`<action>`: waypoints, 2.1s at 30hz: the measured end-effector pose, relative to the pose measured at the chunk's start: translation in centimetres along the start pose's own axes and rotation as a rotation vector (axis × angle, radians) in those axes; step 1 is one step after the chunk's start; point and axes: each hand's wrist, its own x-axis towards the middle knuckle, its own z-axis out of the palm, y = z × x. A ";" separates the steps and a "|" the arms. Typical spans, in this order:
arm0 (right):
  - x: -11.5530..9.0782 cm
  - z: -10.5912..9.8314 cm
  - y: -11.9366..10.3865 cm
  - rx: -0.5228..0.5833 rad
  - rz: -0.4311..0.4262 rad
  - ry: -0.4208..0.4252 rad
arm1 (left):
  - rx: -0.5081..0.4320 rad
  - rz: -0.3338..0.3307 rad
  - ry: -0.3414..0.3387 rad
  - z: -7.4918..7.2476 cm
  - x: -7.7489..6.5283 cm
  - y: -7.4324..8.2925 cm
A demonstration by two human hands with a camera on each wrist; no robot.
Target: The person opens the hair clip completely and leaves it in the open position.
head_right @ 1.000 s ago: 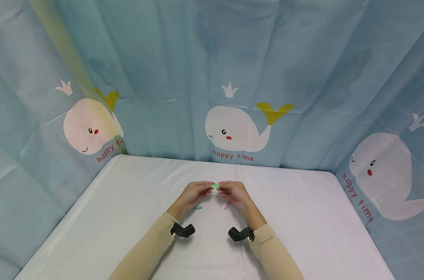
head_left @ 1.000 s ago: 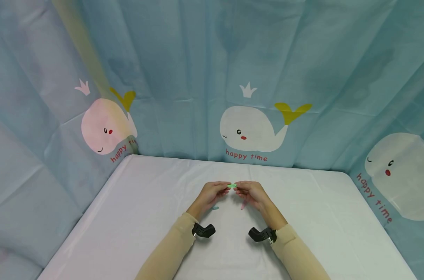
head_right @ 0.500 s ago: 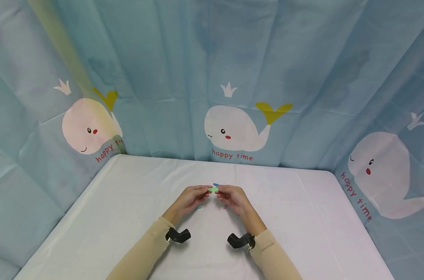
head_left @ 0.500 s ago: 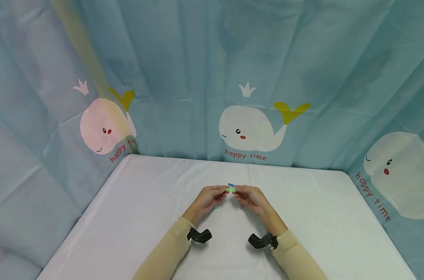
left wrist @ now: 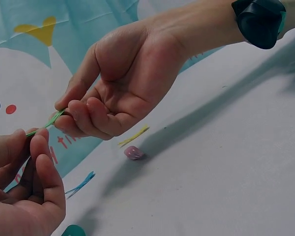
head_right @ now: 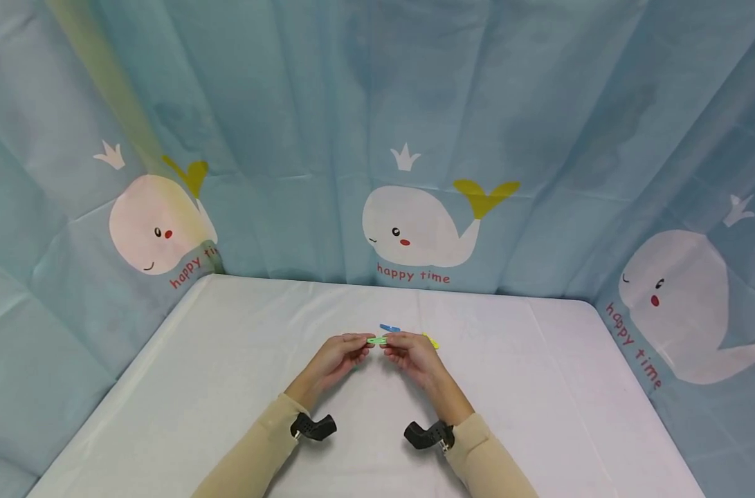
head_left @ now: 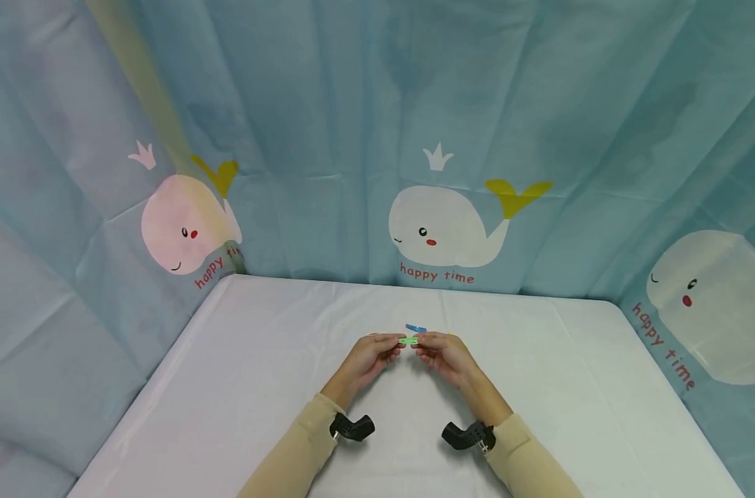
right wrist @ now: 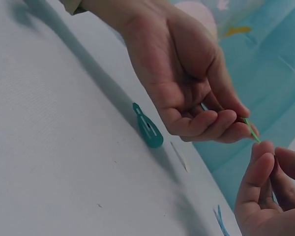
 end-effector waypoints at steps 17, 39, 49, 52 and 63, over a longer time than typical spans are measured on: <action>0.1 0.3 0.5 -0.039 -0.021 0.036 | 0.035 0.020 0.046 0.1 -0.3 -0.2; 0.3 0.6 0.6 -0.047 -0.016 0.098 | 0.016 -0.010 0.096 0.3 -0.3 -0.2; 0.3 1.1 0.8 -0.195 -0.075 0.207 | -0.005 0.001 0.120 0.6 -0.2 -0.3; 0.3 1.2 0.7 -0.213 -0.098 0.223 | -0.004 0.005 0.140 0.8 -0.1 -0.3; 0.4 1.0 0.3 -0.231 -0.090 0.208 | 0.094 0.005 0.226 0.8 0.4 -0.3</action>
